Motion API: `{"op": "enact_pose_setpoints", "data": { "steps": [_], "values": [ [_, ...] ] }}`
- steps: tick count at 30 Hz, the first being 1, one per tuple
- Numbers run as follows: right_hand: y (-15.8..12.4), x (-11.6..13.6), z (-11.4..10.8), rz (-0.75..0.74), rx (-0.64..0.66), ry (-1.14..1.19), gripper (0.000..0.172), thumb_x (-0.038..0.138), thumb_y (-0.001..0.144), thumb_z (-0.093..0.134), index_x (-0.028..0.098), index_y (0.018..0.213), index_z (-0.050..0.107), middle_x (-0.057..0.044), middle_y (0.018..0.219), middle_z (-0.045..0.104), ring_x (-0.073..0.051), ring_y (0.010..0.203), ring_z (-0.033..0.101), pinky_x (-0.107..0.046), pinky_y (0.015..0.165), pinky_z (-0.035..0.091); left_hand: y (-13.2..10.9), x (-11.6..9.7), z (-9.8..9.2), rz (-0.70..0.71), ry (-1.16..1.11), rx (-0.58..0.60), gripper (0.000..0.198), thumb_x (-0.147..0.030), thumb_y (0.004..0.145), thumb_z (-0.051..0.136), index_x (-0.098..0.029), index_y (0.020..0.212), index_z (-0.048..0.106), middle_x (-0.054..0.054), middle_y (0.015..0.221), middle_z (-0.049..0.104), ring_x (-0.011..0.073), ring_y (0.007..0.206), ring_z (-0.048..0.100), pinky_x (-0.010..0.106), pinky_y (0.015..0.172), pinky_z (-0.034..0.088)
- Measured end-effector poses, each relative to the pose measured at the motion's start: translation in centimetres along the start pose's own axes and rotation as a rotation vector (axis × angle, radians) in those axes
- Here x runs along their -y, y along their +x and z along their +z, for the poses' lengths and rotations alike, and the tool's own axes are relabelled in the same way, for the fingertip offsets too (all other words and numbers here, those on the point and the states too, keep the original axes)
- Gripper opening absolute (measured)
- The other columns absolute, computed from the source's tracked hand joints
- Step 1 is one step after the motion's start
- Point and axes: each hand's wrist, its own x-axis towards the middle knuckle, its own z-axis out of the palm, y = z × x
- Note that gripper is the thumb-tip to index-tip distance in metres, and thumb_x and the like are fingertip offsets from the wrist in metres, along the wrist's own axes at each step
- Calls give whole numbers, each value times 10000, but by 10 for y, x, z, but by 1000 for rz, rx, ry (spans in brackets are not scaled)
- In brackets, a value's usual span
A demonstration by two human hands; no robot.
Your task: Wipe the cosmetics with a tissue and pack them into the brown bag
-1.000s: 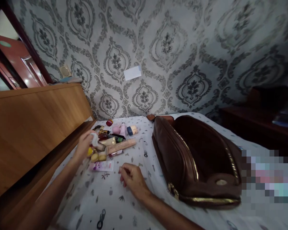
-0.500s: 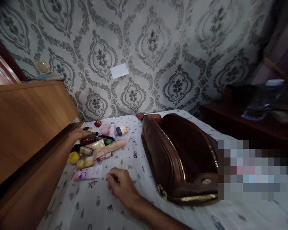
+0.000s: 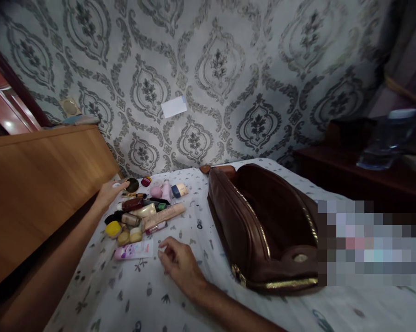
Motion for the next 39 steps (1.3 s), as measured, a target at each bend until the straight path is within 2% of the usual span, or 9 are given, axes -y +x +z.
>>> {"op": "enact_pose_setpoints", "data": {
  "steps": [3, 6, 9, 11, 14, 18, 22, 32, 39],
  "values": [
    [-3, 2, -1, -79, -148, -94, 512, 248, 784, 618, 209, 1285, 516, -56, 1010, 598, -158, 747, 592, -288, 657, 502, -54, -14, 11, 62, -146, 137, 570, -666, 715, 588, -142, 888, 732, 56, 830, 729, 236, 808, 662, 291, 687, 496],
    [-8, 6, -3, -131, -159, -185, 794, 200, 717, 696, 251, 1439, 370, -79, 1170, 530, -180, 840, 589, -341, 756, 533, -116, -26, 25, 113, -280, 294, 500, -613, 684, 676, -152, 867, 734, 47, 867, 728, 236, 824, 652, 286, 683, 494],
    [-13, 9, -4, -216, -87, -273, 774, 158, 699, 713, 289, 1405, 423, -68, 1216, 503, -223, 1023, 577, -382, 910, 507, -159, -32, 35, 120, -331, 510, 434, -565, 702, 691, -149, 822, 714, 32, 805, 706, 220, 755, 632, 273, 627, 474],
    [-14, 8, -4, -214, -66, -311, 673, 123, 716, 677, 288, 1341, 489, -58, 1177, 523, -222, 1036, 581, -370, 916, 504, -169, -30, 37, 148, -308, 556, 431, -570, 762, 636, -146, 817, 698, 30, 776, 693, 208, 714, 622, 272, 614, 468],
    [-10, 5, -4, -172, -95, -339, 606, 116, 710, 674, 261, 1282, 538, -53, 1103, 569, -222, 1001, 597, -373, 912, 505, -162, -17, 36, 275, -184, 425, 396, -527, 871, 541, -159, 885, 688, 43, 839, 702, 223, 784, 647, 299, 697, 493],
    [-5, 1, -4, -135, -152, -318, 599, 161, 681, 722, 238, 1254, 565, -58, 1087, 607, -237, 1010, 610, -398, 933, 505, -129, 6, 29, 356, 327, 101, 384, -414, 929, 523, -206, 1237, 617, 118, 1152, 651, 297, 1040, 635, 380, 840, 501],
    [-6, 3, -5, -124, -146, -301, 593, 150, 682, 713, 230, 1252, 571, -67, 1122, 611, -235, 1038, 613, -387, 948, 501, -92, 21, 29, 305, 669, 94, 477, -379, 967, 449, -282, 1434, 468, 159, 1241, 586, 342, 1080, 622, 421, 796, 524],
    [-7, 9, -7, -85, -134, -306, 623, 154, 676, 718, 217, 1279, 578, -62, 1082, 589, -222, 1003, 606, -373, 931, 504, -24, 26, 49, 192, 599, 118, 418, -327, 959, 484, -316, 1373, 534, 131, 1197, 680, 302, 1035, 663, 420, 875, 495],
    [3, -6, -17, -124, -132, -170, 607, 237, 700, 746, 209, 1281, 571, -71, 1153, 630, -230, 1041, 605, -393, 942, 497, -30, 18, 50, 169, 341, 53, 375, -340, 952, 497, -203, 1300, 519, 136, 1155, 677, 280, 1068, 632, 387, 899, 469]
  ]
}}
